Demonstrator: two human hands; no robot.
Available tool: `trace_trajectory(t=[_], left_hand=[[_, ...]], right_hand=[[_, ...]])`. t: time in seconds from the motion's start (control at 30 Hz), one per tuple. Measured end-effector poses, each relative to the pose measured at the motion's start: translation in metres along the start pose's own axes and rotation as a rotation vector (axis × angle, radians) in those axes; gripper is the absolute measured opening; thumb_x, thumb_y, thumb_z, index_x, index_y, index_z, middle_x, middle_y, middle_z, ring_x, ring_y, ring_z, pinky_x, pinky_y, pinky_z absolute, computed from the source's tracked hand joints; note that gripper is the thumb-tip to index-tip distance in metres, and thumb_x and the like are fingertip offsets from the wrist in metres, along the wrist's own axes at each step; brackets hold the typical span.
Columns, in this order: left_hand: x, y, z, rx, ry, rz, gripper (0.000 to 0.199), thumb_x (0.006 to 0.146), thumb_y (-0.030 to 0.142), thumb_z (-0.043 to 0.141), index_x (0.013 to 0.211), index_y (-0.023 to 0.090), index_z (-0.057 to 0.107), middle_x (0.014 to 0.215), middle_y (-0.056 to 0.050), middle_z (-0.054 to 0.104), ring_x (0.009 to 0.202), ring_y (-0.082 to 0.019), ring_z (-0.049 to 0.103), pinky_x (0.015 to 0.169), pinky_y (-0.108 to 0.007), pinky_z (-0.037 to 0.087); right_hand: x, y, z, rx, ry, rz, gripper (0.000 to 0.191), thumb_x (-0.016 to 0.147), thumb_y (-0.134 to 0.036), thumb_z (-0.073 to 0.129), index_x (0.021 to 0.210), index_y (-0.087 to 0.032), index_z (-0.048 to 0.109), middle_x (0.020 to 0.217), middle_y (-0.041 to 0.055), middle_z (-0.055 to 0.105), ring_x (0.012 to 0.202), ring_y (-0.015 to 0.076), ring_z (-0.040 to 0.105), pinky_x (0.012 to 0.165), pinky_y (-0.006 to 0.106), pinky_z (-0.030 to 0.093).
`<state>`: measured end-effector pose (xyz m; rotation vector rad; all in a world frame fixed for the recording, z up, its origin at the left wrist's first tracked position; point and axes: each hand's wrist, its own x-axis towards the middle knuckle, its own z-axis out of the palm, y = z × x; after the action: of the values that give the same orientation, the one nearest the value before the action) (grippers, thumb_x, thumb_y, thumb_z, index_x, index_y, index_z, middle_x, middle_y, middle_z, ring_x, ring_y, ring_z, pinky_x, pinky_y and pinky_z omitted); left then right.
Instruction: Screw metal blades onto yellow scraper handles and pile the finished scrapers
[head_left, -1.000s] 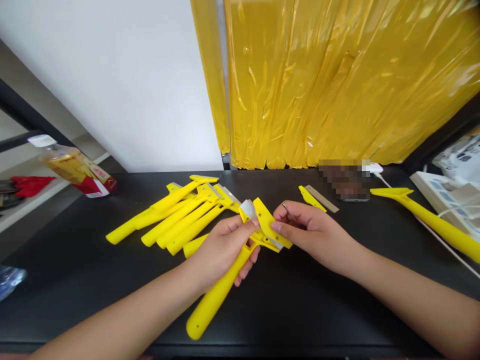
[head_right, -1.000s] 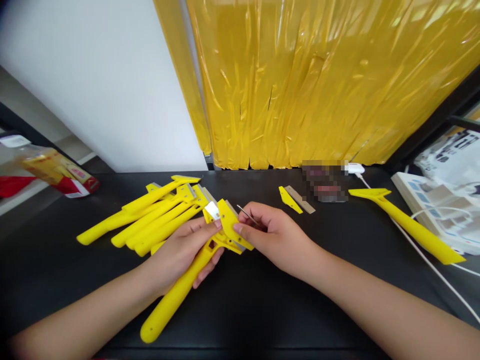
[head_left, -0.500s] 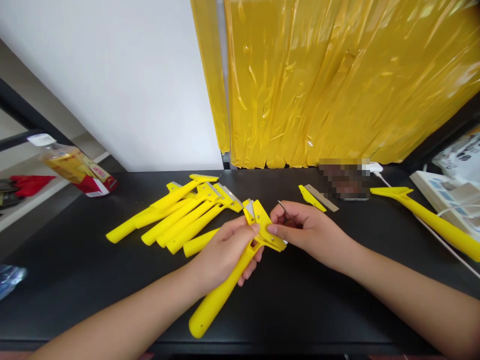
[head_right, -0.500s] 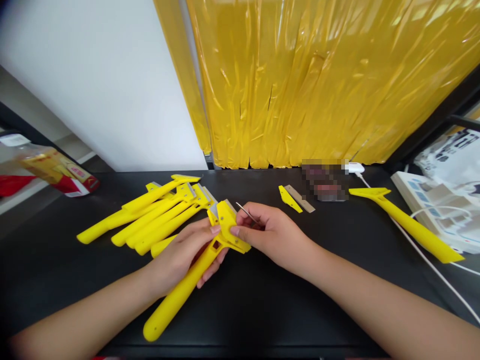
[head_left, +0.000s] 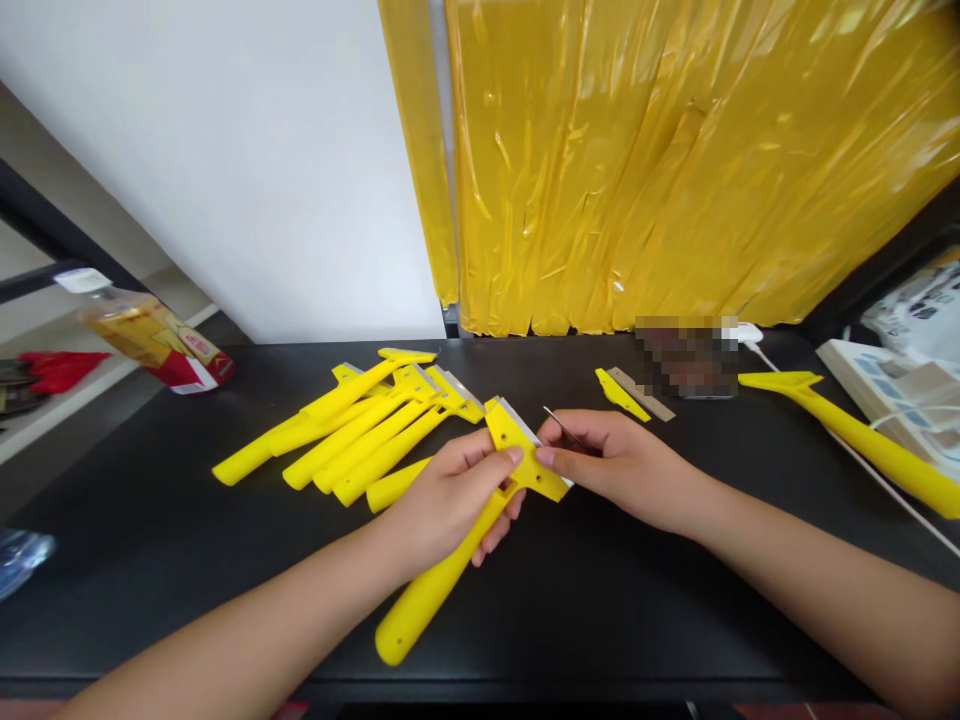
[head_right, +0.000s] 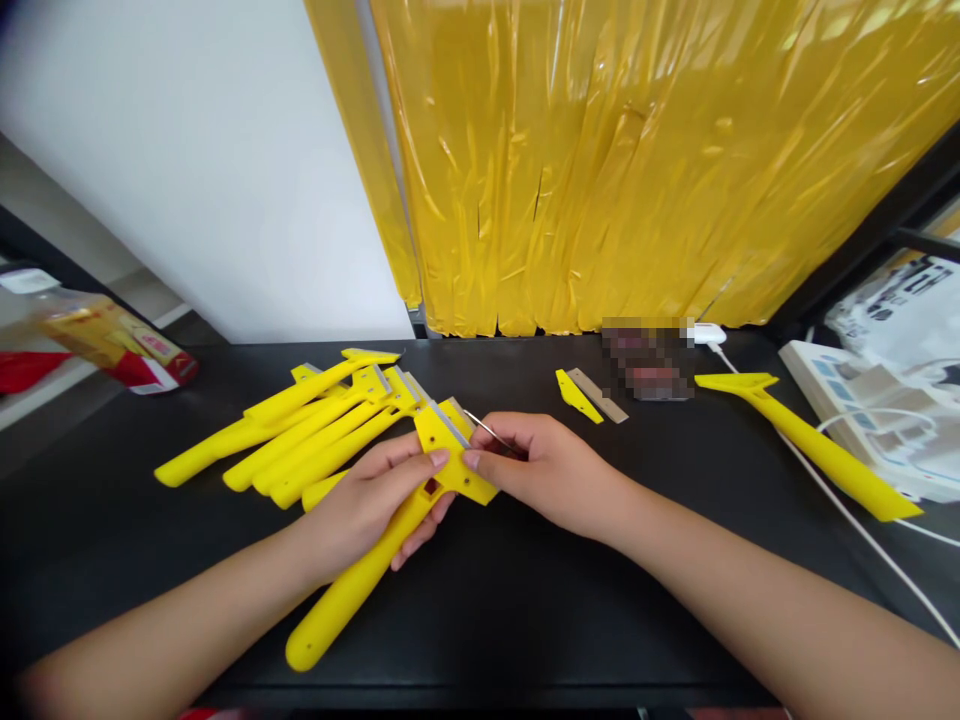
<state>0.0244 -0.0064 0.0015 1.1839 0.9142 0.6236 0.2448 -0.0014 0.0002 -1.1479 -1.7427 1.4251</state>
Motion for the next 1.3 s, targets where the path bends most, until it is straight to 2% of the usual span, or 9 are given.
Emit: trace_trajectory(t=[0.17,0.33,0.43,0.7,0.83,0.93,1.07,1.2,1.3], left_hand=[[0.002,0.0,0.0,0.013,-0.003,0.017,0.031,0.097,0.049,0.067,0.09,0.021,0.057,0.066,0.005,0.06,0.039,-0.008,0.051,0.033,-0.017,0.041],[0.005,0.006,-0.006,0.02,0.083,0.038,0.032,0.099,0.046,0.063,0.082,0.02,0.056,0.064,0.004,0.06,0.038,-0.008,0.051,0.034,-0.017,0.039],[0.006,0.013,-0.012,0.027,0.126,0.061,0.034,0.101,0.042,0.059,0.077,0.019,0.056,0.055,0.004,0.056,0.036,-0.008,0.049,0.036,-0.018,0.039],[0.005,0.013,-0.012,0.116,0.16,0.12,0.032,0.105,0.044,0.055,0.081,0.022,0.053,0.058,0.005,0.057,0.039,-0.011,0.05,0.039,-0.022,0.04],[-0.009,0.013,-0.006,0.543,0.194,0.285,0.031,0.109,0.047,0.05,0.091,0.023,0.059,0.071,0.001,0.063,0.058,-0.017,0.062,0.052,-0.027,0.05],[-0.023,0.016,0.003,1.19,0.207,0.585,0.019,0.108,0.028,0.05,0.113,0.02,0.067,0.098,-0.008,0.074,0.086,-0.026,0.072,0.073,-0.036,0.057],[-0.034,0.014,0.016,1.791,0.187,0.881,0.033,0.099,0.006,0.048,0.126,0.011,0.067,0.102,-0.013,0.073,0.086,-0.031,0.07,0.074,-0.045,0.058],[-0.042,0.011,0.018,1.79,0.206,0.914,0.032,0.102,0.011,0.052,0.13,0.007,0.066,0.115,-0.017,0.077,0.107,-0.035,0.072,0.095,-0.052,0.057],[-0.051,0.017,0.012,1.474,0.221,0.706,0.05,0.103,0.025,0.061,0.149,0.007,0.055,0.138,-0.022,0.072,0.123,-0.038,0.07,0.103,-0.054,0.055]], right_hand=[[-0.001,-0.001,0.0,-0.017,0.017,-0.001,0.038,0.092,-0.057,0.076,0.084,-0.021,0.066,0.077,-0.0026,0.055,0.073,0.0146,0.047,0.067,0.028,0.038],[-0.003,-0.004,-0.005,-0.001,0.161,-0.036,0.04,0.104,-0.062,0.055,0.097,-0.023,0.064,0.074,-0.0041,0.047,0.064,0.0134,0.039,0.06,0.028,0.035],[-0.005,-0.006,-0.01,-0.129,0.221,-0.056,0.036,0.104,-0.055,0.059,0.089,-0.023,0.066,0.074,-0.0024,0.049,0.067,0.0147,0.043,0.062,0.029,0.037],[-0.008,-0.004,-0.001,-0.269,0.111,-0.094,0.03,0.108,-0.049,0.055,0.101,-0.025,0.072,0.082,0.0002,0.061,0.074,0.0162,0.051,0.067,0.031,0.039],[-0.011,-0.011,0.006,0.084,0.079,0.012,0.044,0.101,-0.061,0.062,0.09,-0.02,0.071,0.064,-0.0039,0.049,0.059,0.0114,0.039,0.056,0.028,0.03],[-0.015,-0.017,0.008,0.423,0.001,0.171,0.049,0.098,-0.063,0.066,0.077,-0.019,0.06,0.057,-0.0065,0.045,0.05,0.0075,0.025,0.048,0.026,0.017],[-0.018,-0.016,0.01,0.669,-0.105,0.342,0.05,0.09,-0.049,0.08,0.071,-0.019,0.045,0.06,-0.0092,0.038,0.05,0.0043,0.019,0.047,0.023,0.01],[-0.013,-0.01,0.011,0.65,-0.1,0.305,0.049,0.088,-0.049,0.083,0.075,-0.021,0.045,0.062,-0.0102,0.038,0.051,0.0045,0.019,0.048,0.022,0.013],[-0.011,-0.008,0.01,0.557,-0.07,0.226,0.043,0.086,-0.05,0.085,0.08,-0.019,0.055,0.06,-0.0099,0.041,0.051,0.0049,0.023,0.048,0.022,0.015]])
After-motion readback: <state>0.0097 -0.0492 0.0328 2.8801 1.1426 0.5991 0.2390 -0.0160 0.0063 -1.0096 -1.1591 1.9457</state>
